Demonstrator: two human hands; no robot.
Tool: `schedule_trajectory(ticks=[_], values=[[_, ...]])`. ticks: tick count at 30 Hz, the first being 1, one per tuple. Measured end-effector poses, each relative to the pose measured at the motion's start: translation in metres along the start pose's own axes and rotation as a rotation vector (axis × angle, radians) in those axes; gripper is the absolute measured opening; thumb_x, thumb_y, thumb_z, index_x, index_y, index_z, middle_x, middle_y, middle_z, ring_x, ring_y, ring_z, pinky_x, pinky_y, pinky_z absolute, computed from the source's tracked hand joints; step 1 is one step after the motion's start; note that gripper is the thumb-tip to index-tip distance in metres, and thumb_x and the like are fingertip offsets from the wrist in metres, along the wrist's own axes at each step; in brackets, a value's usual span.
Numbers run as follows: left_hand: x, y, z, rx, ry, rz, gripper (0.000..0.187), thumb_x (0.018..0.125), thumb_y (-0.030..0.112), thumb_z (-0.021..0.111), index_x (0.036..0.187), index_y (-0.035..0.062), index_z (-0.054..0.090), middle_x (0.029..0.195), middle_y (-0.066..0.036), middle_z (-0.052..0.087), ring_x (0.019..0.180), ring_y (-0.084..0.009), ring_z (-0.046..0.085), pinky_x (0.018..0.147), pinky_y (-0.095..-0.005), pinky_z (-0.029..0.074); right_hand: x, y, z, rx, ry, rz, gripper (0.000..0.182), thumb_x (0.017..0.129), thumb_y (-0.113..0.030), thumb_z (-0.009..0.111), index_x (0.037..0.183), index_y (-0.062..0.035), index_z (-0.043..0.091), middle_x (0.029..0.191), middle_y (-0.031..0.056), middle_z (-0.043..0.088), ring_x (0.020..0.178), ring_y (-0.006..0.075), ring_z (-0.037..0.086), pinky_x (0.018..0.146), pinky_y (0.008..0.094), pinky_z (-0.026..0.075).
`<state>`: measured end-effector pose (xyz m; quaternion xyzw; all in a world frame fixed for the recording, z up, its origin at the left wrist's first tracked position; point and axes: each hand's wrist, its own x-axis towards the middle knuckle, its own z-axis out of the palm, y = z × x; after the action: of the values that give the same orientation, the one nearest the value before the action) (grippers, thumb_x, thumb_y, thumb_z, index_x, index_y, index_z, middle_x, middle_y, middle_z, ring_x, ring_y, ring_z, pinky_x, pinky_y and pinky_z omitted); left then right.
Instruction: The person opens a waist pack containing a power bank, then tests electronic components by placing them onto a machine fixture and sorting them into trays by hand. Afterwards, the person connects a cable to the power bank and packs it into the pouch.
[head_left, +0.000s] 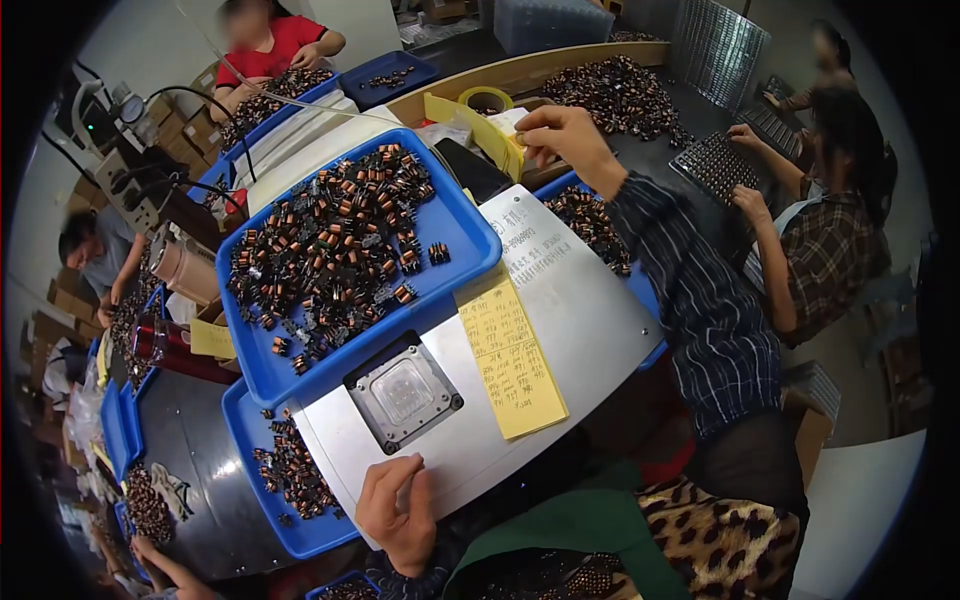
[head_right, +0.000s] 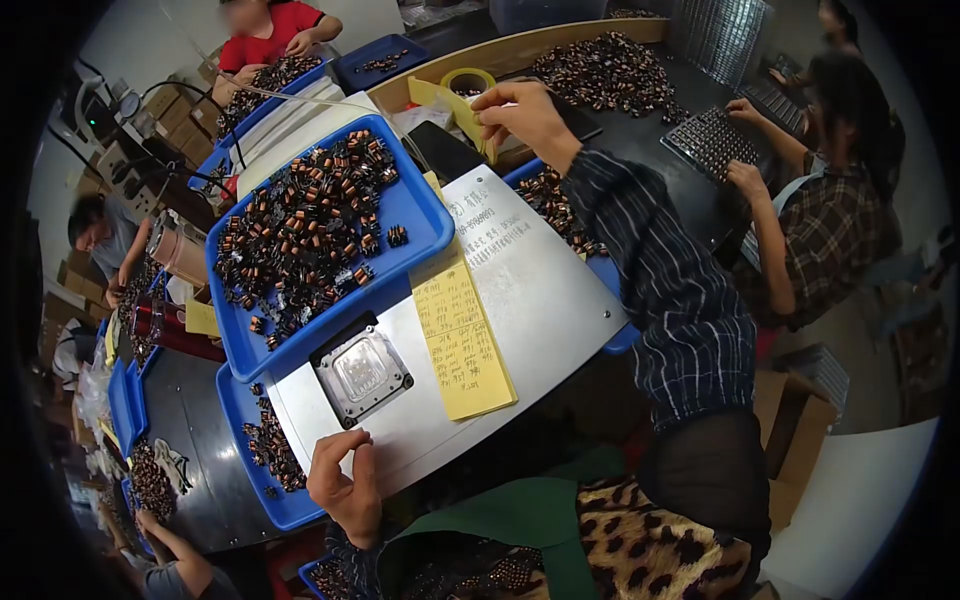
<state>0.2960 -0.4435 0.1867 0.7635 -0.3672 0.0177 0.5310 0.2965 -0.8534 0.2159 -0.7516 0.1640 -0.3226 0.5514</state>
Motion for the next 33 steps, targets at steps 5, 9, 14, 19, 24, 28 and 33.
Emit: schedule_trajectory(ticks=[5,9,14,19,24,28,33], values=[[0.002,0.005,0.002,0.027,0.009,-0.009,0.017,0.067,-0.007,0.061,0.084,-0.0018,0.061,0.076,-0.013,0.058,0.068,-0.0222,0.058,0.062,-0.0265,0.045,0.06,0.064,0.007,-0.526,-0.065,-0.021,0.013,0.07,0.003,0.058,0.082,0.0049,0.063,0.069,0.0101,0.062,0.054,0.0108,0.059,0.043,0.0216,0.047],[0.003,0.006,0.002,0.042,0.036,-0.027,0.017,0.067,-0.007,0.061,0.083,-0.0015,0.061,0.074,-0.013,0.058,0.067,-0.022,0.058,0.061,-0.026,0.045,0.087,0.073,0.027,-0.568,-0.125,0.05,0.015,0.07,0.001,0.059,0.084,0.0045,0.062,0.067,0.0099,0.062,0.052,0.0126,0.06,0.045,0.0224,0.048],[0.005,0.01,0.001,0.039,0.009,-0.079,0.014,0.069,-0.008,0.058,0.082,-0.0027,0.06,0.075,-0.012,0.058,0.069,-0.0198,0.057,0.064,-0.0251,0.044,0.104,0.09,0.034,-0.671,-0.084,0.05,0.015,0.065,0.002,0.057,0.077,-0.0006,0.066,0.067,0.0148,0.063,0.057,0.0226,0.062,0.055,0.0301,0.05],[0.006,0.01,0.002,0.05,-0.008,-0.063,0.015,0.068,-0.008,0.058,0.082,-0.0024,0.06,0.074,-0.013,0.058,0.066,-0.0199,0.057,0.06,-0.0246,0.044,0.119,0.125,0.04,-0.951,-0.08,-0.206,0.015,0.067,-0.002,0.055,0.079,0.0003,0.063,0.071,0.015,0.063,0.067,0.0264,0.062,0.062,0.0332,0.048],[0.008,0.004,0.0,0.018,-0.003,-0.055,0.016,0.066,-0.008,0.061,0.081,-0.002,0.06,0.073,-0.012,0.058,0.063,-0.021,0.057,0.057,-0.0256,0.044,0.113,0.122,0.037,-0.951,-0.028,-0.21,0.018,0.068,-0.006,0.056,0.083,-0.0016,0.064,0.078,0.0164,0.062,0.072,0.0273,0.061,0.067,0.0337,0.047],[0.007,0.006,-0.002,0.031,-0.011,-0.061,0.017,0.064,-0.008,0.063,0.081,-0.0017,0.061,0.072,-0.011,0.058,0.061,-0.022,0.057,0.054,-0.0266,0.045,0.109,0.091,0.028,-0.583,-0.091,-0.128,0.021,0.075,-0.009,0.058,0.093,0.0006,0.062,0.076,0.0085,0.063,0.066,0.0134,0.06,0.053,0.024,0.047],[0.008,0.006,-0.004,-0.003,-0.075,-0.006,0.017,0.066,-0.005,0.063,0.082,-0.0012,0.061,0.073,-0.01,0.058,0.062,-0.0214,0.056,0.054,-0.0262,0.044,0.062,-0.003,0.046,-0.265,-0.34,-0.191,0.018,0.079,-0.008,0.057,0.095,0.0007,0.061,0.078,0.0045,0.061,0.065,0.0081,0.057,0.049,0.0178,0.043]])
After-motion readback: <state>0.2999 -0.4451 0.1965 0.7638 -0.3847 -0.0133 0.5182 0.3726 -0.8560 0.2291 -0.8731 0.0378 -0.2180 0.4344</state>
